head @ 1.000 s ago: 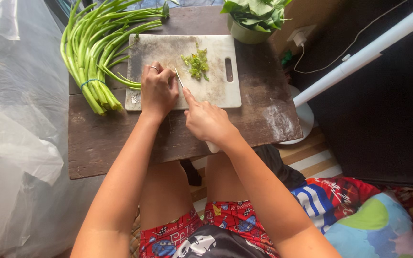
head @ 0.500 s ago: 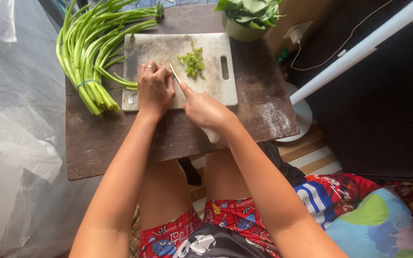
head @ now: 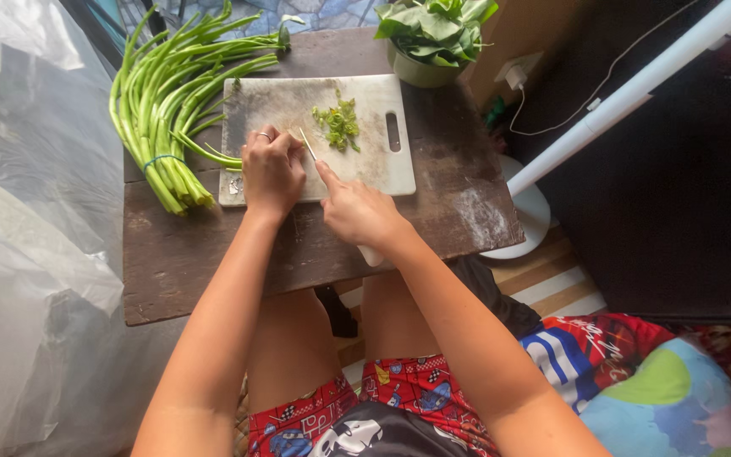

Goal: The person cuts several stalks of a green leafy vegetable on a cutting board using a knife.

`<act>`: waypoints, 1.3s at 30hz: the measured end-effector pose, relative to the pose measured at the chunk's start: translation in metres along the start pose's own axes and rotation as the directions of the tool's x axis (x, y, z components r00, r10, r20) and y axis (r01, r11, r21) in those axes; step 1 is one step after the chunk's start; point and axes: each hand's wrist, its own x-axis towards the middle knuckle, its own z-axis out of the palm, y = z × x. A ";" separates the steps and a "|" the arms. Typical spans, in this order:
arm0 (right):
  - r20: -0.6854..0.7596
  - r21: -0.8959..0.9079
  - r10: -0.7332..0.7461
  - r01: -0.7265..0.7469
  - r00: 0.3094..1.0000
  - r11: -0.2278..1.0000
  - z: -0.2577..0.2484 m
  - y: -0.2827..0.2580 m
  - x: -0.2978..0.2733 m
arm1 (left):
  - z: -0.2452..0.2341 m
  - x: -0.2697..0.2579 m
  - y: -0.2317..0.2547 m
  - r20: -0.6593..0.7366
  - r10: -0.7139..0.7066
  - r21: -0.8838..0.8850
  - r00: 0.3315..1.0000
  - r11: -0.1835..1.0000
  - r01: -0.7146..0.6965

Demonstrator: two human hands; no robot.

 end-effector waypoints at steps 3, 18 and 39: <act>0.027 -0.015 0.013 -0.013 1.000 1.000 0.001 -0.002 -0.001 | 0.000 0.000 0.001 -0.009 -0.001 -0.004 1.000 1.000 0.001; 0.022 0.025 0.010 -0.010 1.000 1.000 0.002 -0.010 -0.005 | 0.001 0.000 0.000 0.011 -0.015 0.006 1.000 1.000 0.015; 0.005 0.138 -0.045 0.044 0.999 0.989 0.011 0.002 0.013 | 0.005 0.001 -0.003 -0.015 0.009 0.010 1.000 1.000 -0.009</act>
